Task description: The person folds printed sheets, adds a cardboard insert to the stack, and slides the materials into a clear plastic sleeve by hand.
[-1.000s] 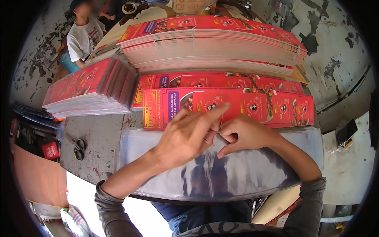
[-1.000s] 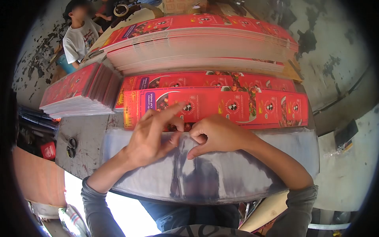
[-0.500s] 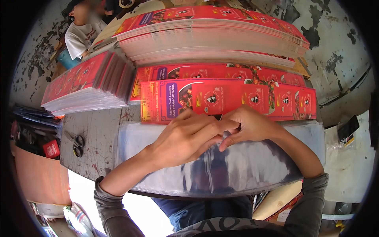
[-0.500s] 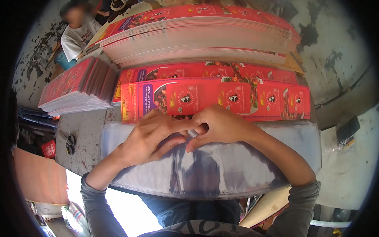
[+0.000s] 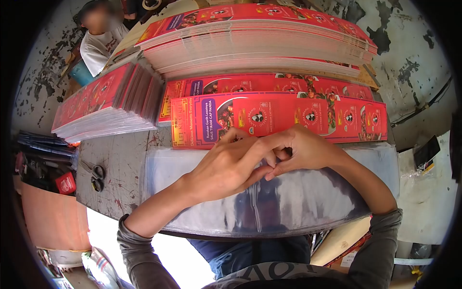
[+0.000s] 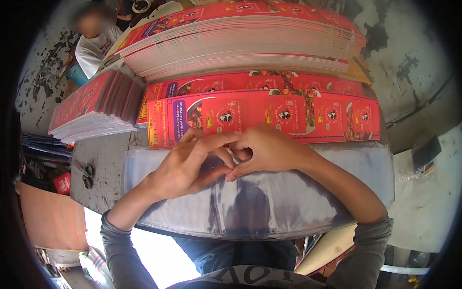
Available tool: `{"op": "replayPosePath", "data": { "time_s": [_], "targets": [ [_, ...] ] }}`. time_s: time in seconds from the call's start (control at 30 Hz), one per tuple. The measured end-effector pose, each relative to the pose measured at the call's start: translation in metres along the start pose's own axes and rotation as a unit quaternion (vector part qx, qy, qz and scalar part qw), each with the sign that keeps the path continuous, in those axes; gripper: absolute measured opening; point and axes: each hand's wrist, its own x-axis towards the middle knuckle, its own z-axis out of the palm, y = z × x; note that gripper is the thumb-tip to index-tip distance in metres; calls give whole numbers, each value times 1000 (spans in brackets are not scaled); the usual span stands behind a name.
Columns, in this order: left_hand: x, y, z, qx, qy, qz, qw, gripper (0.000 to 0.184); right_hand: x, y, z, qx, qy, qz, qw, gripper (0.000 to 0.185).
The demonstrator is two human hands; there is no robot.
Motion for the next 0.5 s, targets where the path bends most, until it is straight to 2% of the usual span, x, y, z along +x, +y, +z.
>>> {"op": "replayPosePath", "data": {
  "time_s": [0.1,0.33,0.43,0.5],
  "targets": [
    [1,3,-2,-2,-17,-5,1000,78,1,-5,2,4,11,-3,1000,46],
    [0,7,-3,16,-17,-14,1000,81,0,-7,2,-14,23,0,1000,49],
    [1,5,-3,19,1,-12,1000,71,0,-3,-1,-34,14,-41,998,53],
    [1,-1,-3,55,56,0,997,57,-2,-10,-3,-35,13,-33,999,54]
  ]
}}
